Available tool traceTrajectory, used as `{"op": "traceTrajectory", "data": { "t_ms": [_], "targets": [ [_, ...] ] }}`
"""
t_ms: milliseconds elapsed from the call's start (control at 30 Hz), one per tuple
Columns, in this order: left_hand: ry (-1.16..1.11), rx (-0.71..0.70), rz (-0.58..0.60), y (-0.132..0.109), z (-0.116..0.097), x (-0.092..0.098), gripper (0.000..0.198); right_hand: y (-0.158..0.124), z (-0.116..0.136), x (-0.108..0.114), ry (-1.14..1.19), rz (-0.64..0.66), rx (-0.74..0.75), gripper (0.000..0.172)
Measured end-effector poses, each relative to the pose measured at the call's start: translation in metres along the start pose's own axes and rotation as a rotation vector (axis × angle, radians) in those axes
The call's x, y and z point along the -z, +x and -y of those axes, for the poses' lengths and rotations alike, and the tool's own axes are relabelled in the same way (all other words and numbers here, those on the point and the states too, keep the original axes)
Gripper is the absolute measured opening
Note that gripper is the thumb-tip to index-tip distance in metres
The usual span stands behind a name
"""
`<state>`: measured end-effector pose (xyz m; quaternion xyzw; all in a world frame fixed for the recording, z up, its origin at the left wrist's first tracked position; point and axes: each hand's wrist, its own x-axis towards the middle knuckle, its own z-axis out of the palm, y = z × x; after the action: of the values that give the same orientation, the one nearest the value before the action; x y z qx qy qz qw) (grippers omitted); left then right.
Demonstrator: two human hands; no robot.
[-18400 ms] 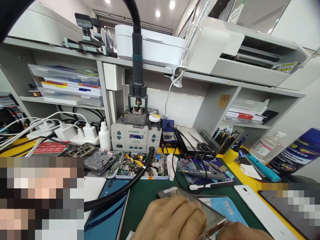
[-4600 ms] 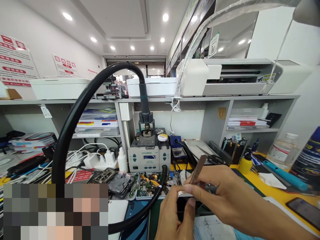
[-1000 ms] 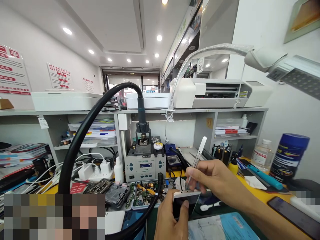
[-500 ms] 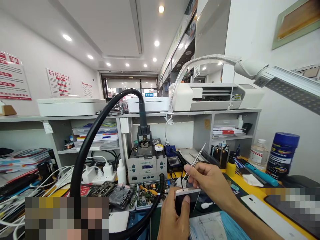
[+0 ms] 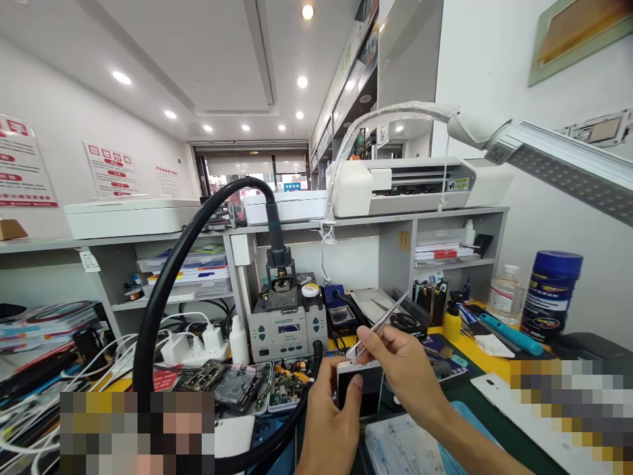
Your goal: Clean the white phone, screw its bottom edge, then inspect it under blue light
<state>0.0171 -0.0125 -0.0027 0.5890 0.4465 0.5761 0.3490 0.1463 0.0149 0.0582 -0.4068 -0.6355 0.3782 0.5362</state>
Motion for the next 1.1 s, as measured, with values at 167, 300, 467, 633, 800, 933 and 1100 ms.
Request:
{"op": "traceTrajectory", "data": {
  "t_ms": [167,300,467,633,800,933,1100],
  "targets": [
    [-0.059,-0.011,-0.007,0.002,0.003,0.005,0.026,0.002,-0.006,0.0,0.044,-0.001,0.018,0.043],
    [-0.279,-0.046,0.006,0.001,-0.005,0.009,0.037,0.003,-0.006,0.0,0.071,0.025,0.017,0.043],
    [-0.335,0.016,-0.042,0.005,-0.011,0.013,0.037,0.003,-0.004,0.0,0.09,0.045,0.015,0.042],
    [-0.306,0.035,-0.1,0.011,-0.01,0.013,0.034,0.003,-0.004,0.001,0.096,0.049,0.013,0.042],
    [-0.276,0.029,-0.152,0.013,-0.017,0.015,0.028,0.004,-0.007,0.001,0.093,0.045,0.021,0.042],
    [-0.331,0.088,-0.217,0.014,-0.015,0.018,0.032,0.004,-0.007,0.001,0.083,0.038,0.017,0.042],
    [-0.396,0.164,-0.256,0.015,-0.012,0.02,0.035,0.004,-0.008,0.001,0.076,0.038,0.009,0.04]
  ]
}}
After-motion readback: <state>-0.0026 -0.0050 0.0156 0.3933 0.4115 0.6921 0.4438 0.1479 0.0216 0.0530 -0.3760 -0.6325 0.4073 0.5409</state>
